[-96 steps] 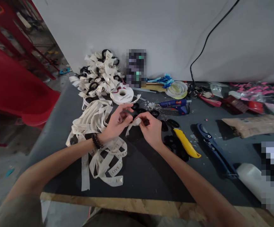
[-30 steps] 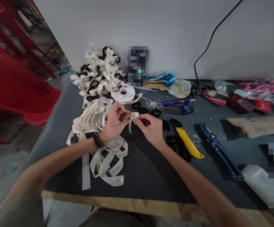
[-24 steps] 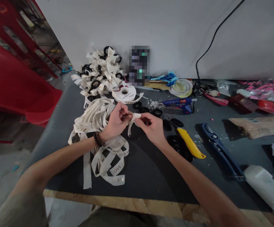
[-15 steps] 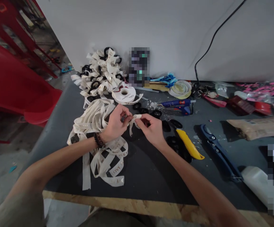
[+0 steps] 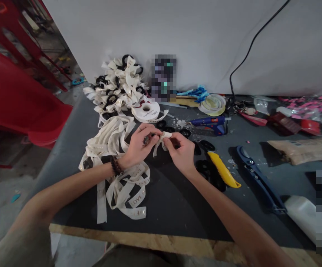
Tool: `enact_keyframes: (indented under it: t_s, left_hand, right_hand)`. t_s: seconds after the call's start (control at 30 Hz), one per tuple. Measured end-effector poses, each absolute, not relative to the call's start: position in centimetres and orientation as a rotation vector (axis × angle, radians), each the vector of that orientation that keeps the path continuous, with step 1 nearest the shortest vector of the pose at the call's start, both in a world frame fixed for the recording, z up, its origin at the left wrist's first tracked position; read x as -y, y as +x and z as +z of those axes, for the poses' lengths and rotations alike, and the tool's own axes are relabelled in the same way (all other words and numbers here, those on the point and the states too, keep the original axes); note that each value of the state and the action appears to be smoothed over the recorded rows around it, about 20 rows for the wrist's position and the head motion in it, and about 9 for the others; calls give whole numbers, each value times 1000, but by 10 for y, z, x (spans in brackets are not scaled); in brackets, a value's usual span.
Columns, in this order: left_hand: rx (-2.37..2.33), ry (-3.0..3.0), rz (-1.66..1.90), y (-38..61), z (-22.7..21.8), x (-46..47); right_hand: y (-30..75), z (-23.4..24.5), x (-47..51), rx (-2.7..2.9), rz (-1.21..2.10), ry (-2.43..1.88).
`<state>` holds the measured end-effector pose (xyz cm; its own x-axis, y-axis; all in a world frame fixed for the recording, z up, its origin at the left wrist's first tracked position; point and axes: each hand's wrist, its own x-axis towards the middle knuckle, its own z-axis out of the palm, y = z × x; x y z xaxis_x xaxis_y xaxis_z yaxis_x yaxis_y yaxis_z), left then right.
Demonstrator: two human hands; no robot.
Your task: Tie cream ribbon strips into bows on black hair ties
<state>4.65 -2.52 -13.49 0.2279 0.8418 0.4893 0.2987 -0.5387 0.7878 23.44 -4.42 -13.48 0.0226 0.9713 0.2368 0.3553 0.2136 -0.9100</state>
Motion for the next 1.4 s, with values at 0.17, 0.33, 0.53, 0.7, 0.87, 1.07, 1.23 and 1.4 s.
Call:
enact_keyframes:
  t_s: [0.17, 0.33, 0.53, 0.7, 0.87, 1.07, 1.23, 1.4]
  left_hand:
    - [-945, 1928, 1274, 47, -140, 25]
    - [-901, 1840, 1254, 49, -142, 23]
    - [-963, 1735, 1188, 50, -134, 25]
    - [-1019, 1674, 1153, 50, -129, 26]
    - [-996, 1617, 1208, 52, -129, 26]
    - [-910, 1597, 1237, 53, -133, 25]
    - [-899, 1602, 1223, 52, -135, 26]
    - [-872, 1600, 1173, 53, -135, 26]
  right_hand:
    - [233, -132, 45, 1491, 796, -1281]
    - [233, -131, 45, 1503, 797, -1297]
    - [233, -133, 44, 1509, 790, -1304]
    - [234, -133, 44, 1549, 775, -1315]
    - [234, -132, 45, 1615, 739, -1321]
    - [233, -131, 46, 1587, 771, -1270]
    - [234, -130, 44, 1565, 832, -1240]
    - [234, -133, 44, 1511, 803, -1221]
